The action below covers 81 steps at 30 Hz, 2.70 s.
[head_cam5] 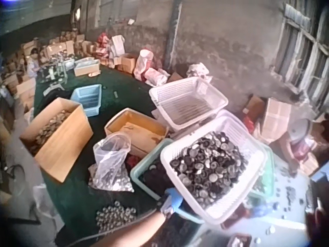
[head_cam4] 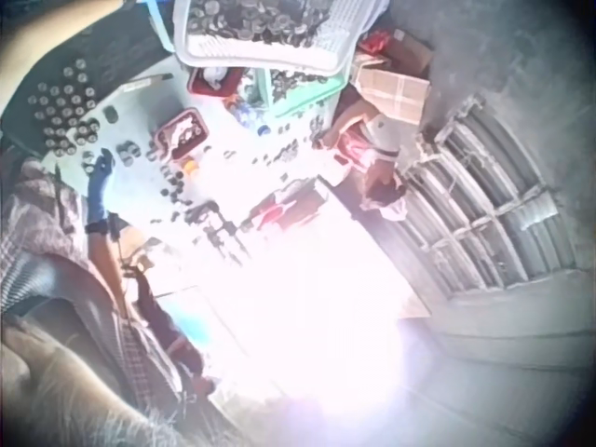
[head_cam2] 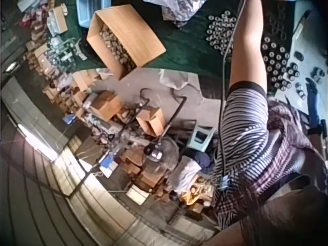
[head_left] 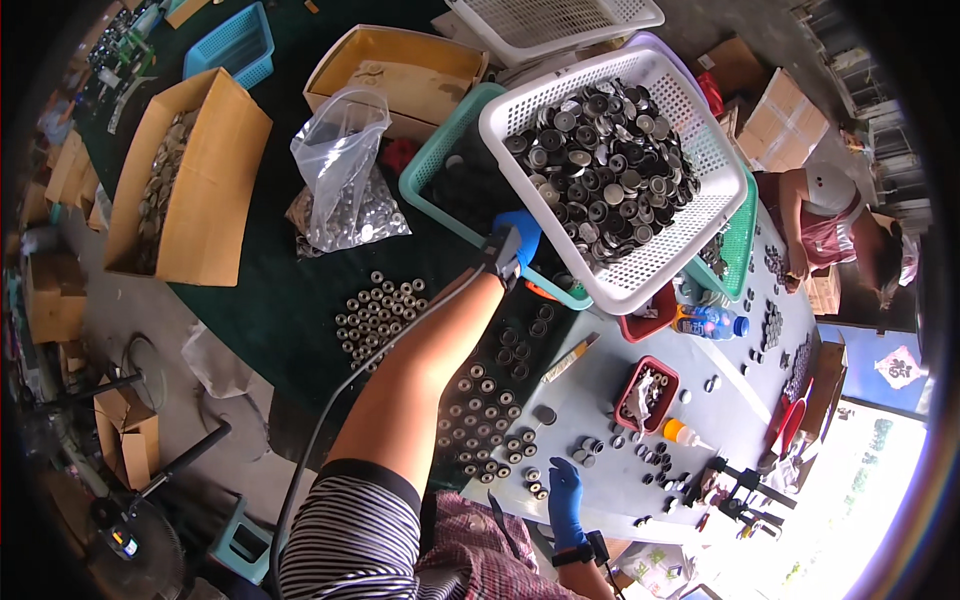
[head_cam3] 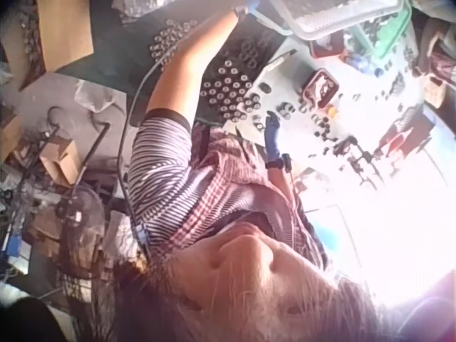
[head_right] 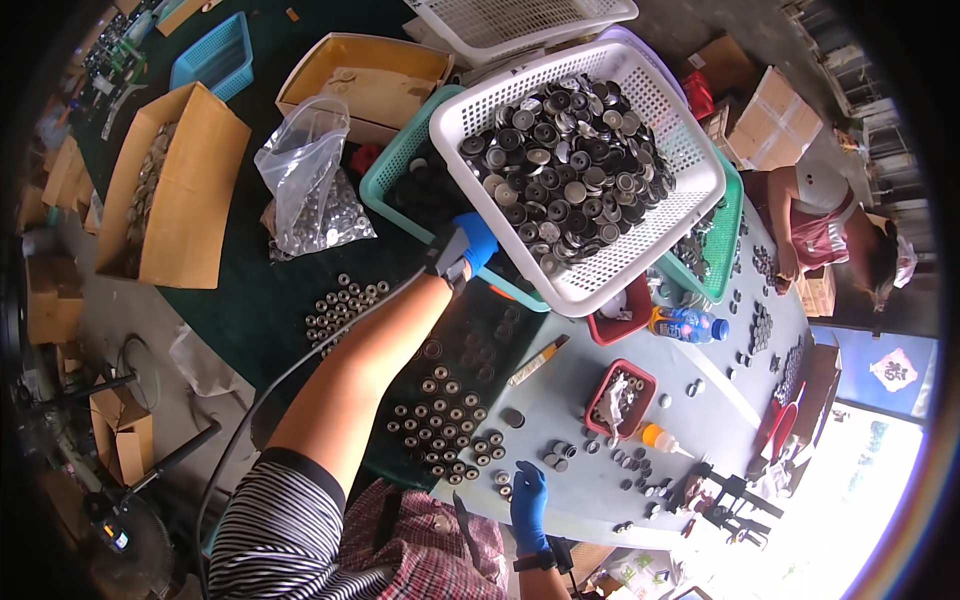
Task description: Assembling small metal components by hand and using a manual press.
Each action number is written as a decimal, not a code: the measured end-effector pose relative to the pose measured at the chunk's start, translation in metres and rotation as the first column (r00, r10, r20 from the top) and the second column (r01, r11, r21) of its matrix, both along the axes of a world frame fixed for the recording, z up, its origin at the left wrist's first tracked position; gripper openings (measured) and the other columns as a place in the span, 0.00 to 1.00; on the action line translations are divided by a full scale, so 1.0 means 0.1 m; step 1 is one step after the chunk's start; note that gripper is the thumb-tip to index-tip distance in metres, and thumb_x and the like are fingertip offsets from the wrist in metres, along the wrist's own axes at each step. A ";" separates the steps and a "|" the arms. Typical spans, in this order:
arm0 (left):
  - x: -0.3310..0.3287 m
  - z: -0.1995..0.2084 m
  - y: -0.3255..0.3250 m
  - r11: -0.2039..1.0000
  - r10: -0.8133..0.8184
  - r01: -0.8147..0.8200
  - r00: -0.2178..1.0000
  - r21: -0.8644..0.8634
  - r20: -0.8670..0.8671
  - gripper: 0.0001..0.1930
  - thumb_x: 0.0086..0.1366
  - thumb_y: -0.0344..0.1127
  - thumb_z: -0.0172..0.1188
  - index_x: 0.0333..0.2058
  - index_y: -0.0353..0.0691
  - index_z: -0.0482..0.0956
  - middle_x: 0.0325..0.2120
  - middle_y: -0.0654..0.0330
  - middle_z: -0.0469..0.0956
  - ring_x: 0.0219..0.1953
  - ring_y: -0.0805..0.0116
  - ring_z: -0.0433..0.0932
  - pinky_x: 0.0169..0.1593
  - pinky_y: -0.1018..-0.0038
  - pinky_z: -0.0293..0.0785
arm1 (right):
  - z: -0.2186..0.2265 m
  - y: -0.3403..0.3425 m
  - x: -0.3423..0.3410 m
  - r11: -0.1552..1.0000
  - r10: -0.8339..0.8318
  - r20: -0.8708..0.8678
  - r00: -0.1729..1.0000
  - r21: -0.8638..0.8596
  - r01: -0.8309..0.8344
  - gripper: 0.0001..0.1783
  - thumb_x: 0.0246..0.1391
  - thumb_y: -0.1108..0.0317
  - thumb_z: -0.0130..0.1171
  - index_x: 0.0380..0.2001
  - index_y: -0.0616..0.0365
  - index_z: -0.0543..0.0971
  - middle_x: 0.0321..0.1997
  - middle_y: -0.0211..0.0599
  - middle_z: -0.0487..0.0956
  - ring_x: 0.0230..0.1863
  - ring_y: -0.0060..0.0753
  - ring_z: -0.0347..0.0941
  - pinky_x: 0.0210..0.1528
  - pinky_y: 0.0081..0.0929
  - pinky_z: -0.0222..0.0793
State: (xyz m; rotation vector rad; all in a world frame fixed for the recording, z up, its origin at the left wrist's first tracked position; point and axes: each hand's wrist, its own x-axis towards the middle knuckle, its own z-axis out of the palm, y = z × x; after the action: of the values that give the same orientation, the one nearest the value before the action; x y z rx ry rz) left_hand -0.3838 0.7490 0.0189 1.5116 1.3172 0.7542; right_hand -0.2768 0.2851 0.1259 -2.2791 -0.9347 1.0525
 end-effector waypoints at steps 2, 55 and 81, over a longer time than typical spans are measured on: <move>0.07 0.13 -0.02 0.989 -0.086 0.107 0.978 0.102 -0.190 0.18 0.68 0.42 0.45 0.44 0.40 0.81 0.42 0.49 0.81 0.45 0.51 0.79 0.45 0.60 0.75 | -0.02 -0.06 0.07 0.997 -0.072 0.013 0.997 -0.024 0.072 0.13 0.55 0.75 0.52 0.43 0.63 0.80 0.46 0.47 0.79 0.49 0.43 0.75 0.53 0.32 0.69; 2.34 0.71 -6.03 -0.041 0.115 0.402 0.911 -0.915 0.395 0.15 0.72 0.45 0.50 0.45 0.39 0.75 0.37 0.55 0.79 0.42 0.58 0.80 0.44 0.68 0.77 | -0.68 -3.42 3.35 0.878 -0.475 0.369 0.799 0.141 0.457 0.16 0.54 0.74 0.58 0.48 0.58 0.75 0.45 0.48 0.76 0.45 0.55 0.76 0.45 0.41 0.74; 2.97 0.76 -5.90 0.398 -0.398 0.607 0.790 -0.688 0.466 0.10 0.70 0.32 0.51 0.46 0.41 0.78 0.36 0.65 0.80 0.36 0.78 0.77 0.41 0.80 0.70 | -0.58 -3.14 3.80 0.973 -0.229 0.371 0.900 0.111 0.202 0.21 0.53 0.72 0.59 0.52 0.59 0.73 0.49 0.48 0.74 0.48 0.54 0.72 0.50 0.42 0.70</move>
State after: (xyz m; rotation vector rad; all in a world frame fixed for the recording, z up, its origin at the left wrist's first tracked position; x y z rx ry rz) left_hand -0.0868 0.1587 0.0944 0.8951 0.7322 -0.1384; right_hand 0.1027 -0.0290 0.0680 -2.5071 -0.8179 0.4806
